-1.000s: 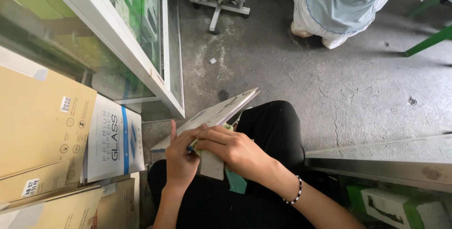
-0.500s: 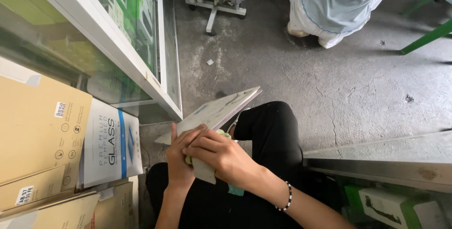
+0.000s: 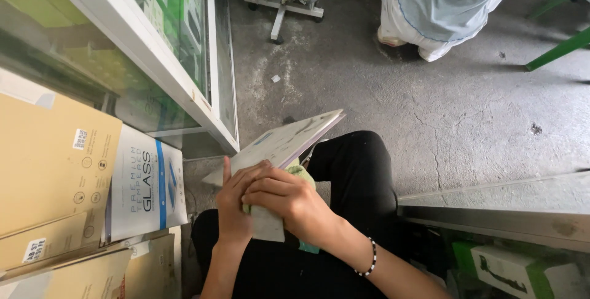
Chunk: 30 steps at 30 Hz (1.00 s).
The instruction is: Wiping down a screen protector box with a cloth and folding the cloth.
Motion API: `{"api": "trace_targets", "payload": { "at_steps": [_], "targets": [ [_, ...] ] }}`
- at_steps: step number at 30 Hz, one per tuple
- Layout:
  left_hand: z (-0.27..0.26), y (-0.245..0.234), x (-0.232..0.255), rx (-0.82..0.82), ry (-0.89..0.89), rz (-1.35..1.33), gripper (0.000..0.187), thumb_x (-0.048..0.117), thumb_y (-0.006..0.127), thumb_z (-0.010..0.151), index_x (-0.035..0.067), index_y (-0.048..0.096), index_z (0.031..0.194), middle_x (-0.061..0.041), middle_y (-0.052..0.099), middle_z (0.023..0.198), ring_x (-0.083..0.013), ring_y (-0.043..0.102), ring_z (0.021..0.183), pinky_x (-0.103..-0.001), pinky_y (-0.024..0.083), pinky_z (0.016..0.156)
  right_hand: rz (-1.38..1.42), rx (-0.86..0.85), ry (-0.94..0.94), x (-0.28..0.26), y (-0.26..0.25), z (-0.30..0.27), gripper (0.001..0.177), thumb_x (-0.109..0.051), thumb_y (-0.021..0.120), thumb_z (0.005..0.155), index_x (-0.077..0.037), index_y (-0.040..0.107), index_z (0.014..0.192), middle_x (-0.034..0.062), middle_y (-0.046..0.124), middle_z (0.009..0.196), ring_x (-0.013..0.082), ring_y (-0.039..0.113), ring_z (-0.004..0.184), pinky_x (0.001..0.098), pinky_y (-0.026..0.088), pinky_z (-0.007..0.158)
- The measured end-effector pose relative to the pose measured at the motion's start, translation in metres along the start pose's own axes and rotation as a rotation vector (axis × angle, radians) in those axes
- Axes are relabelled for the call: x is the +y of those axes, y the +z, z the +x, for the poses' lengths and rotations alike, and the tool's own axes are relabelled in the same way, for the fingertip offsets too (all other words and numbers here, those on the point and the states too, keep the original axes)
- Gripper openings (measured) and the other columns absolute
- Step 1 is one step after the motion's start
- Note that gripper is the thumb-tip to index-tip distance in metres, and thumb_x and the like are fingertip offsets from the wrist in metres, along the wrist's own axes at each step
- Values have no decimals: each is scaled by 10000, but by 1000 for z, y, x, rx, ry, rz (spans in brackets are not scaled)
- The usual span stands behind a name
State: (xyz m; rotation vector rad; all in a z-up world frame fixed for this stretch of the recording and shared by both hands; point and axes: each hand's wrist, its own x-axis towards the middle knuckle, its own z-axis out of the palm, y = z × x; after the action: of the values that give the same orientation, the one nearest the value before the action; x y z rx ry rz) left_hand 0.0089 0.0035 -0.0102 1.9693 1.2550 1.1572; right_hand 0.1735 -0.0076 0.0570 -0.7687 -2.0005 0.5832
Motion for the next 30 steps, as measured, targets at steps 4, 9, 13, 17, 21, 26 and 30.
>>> {"api": "trace_targets", "payload": {
  "at_steps": [4, 9, 13, 17, 21, 26, 30],
  "targets": [
    [-4, 2, -9, 88, 43, -81, 351, -63, 680, 839, 57, 719, 1167, -79, 751, 1171, -222, 720, 1125, -549, 230, 1286, 29, -43, -16, 11, -4, -3, 310, 43, 664, 755, 10, 711, 1059, 87, 726, 1112, 301, 701, 1143, 393, 581, 1011],
    [-13, -12, -3, 101, 19, 16, 500, -142, 602, 757, 89, 738, 1180, -75, 758, 1180, -240, 725, 1125, -538, 279, 1288, -222, -28, 76, 16, -25, -4, 326, 15, 678, 711, -8, 749, 1028, 93, 732, 1076, 285, 696, 1076, 404, 582, 935],
    [-16, -15, 1, 130, -4, -12, 500, -146, 635, 782, 102, 726, 1207, -66, 753, 1206, -249, 716, 1152, -527, 280, 1281, -370, 57, 20, 11, 1, -11, 330, -36, 696, 712, -11, 754, 1036, 89, 733, 1095, 282, 688, 1089, 423, 548, 903],
    [-24, -17, -2, 97, -63, -58, 576, -169, 619, 698, 92, 729, 1200, -70, 757, 1180, -252, 729, 1129, -530, 276, 1272, -316, 25, -168, 10, 15, -13, 358, -55, 679, 764, -31, 761, 1112, 81, 723, 1140, 251, 682, 1105, 394, 560, 939],
    [-29, -24, -12, 146, -66, -68, 500, -135, 672, 748, 102, 741, 1183, -53, 770, 1160, -233, 754, 1082, -511, 356, 1255, -352, 22, -214, 40, 6, -16, 312, -82, 700, 791, -39, 763, 1093, 78, 726, 1115, 252, 693, 1078, 383, 545, 911],
    [-37, -34, -14, 168, -19, 16, 398, -67, 728, 838, 107, 739, 1196, -47, 762, 1184, -232, 743, 1122, -509, 380, 1238, -462, 156, -58, 76, -14, -25, 285, -44, 737, 774, -8, 752, 1056, 111, 726, 1083, 288, 690, 1061, 390, 559, 917],
    [-33, -36, -14, 161, 10, 81, 374, -66, 721, 815, 101, 751, 1149, -47, 769, 1155, -221, 747, 1104, -523, 355, 1248, -440, 252, 64, 68, -7, -21, 266, -40, 790, 758, 22, 732, 1010, 131, 718, 1066, 312, 688, 1058, 409, 565, 901]
  ]
}}
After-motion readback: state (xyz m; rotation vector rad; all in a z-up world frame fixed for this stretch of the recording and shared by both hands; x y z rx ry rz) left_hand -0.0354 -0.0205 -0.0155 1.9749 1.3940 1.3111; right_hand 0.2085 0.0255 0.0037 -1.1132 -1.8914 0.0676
